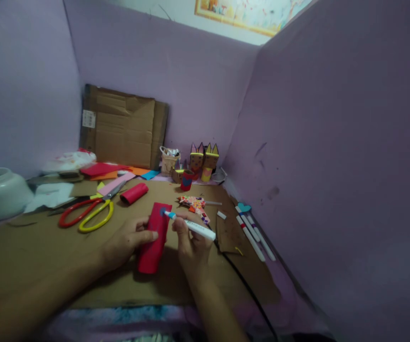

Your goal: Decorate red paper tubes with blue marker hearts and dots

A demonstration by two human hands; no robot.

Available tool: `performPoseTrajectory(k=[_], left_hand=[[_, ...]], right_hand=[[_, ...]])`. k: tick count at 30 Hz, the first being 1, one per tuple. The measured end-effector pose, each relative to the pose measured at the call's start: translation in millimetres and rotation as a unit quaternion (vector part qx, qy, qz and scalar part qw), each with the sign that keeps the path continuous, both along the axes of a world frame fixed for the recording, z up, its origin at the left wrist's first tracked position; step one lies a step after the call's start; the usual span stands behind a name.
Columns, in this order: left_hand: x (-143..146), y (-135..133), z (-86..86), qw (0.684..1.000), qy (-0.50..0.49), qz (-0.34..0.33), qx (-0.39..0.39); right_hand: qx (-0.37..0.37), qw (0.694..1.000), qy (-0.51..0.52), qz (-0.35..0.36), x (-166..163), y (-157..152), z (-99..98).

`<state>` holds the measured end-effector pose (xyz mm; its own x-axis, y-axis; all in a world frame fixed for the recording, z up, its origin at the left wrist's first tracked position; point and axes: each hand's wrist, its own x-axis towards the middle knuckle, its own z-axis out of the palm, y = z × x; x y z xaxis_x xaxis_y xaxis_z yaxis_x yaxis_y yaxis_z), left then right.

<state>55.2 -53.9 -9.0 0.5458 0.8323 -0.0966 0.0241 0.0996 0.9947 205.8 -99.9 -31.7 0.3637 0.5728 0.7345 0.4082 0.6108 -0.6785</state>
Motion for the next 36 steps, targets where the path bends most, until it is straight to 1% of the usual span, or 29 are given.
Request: performPoseTrajectory(k=[14, 18, 24, 31, 36], left_hand=[[0.2, -0.4, 0.5, 1.000, -0.009, 0.001, -0.007], [0.3, -0.9, 0.5, 1.000, -0.014, -0.001, -0.014], [0.9, -0.7, 1.4, 1.000, -0.012, 0.004, -0.003], [0.9, -0.6, 2.9, 1.000, 0.000, 0.005, 0.009], [0.4, -1.3, 2.0, 1.000, -0.004, 0.003, -0.009]], right_hand=[[-0.011, 1.000, -0.020, -0.020, -1.5, -4.6, 6.8], [0.001, 0.999, -0.018, -0.034, -1.2, -5.0, 6.4], [0.021, 1.000, -0.004, -0.020, -2.4, -3.4, 7.2], [-0.002, 1.000, -0.021, -0.013, -3.6, -3.5, 7.8], [-0.011, 1.000, -0.017, -0.018, -2.3, -3.8, 5.3]])
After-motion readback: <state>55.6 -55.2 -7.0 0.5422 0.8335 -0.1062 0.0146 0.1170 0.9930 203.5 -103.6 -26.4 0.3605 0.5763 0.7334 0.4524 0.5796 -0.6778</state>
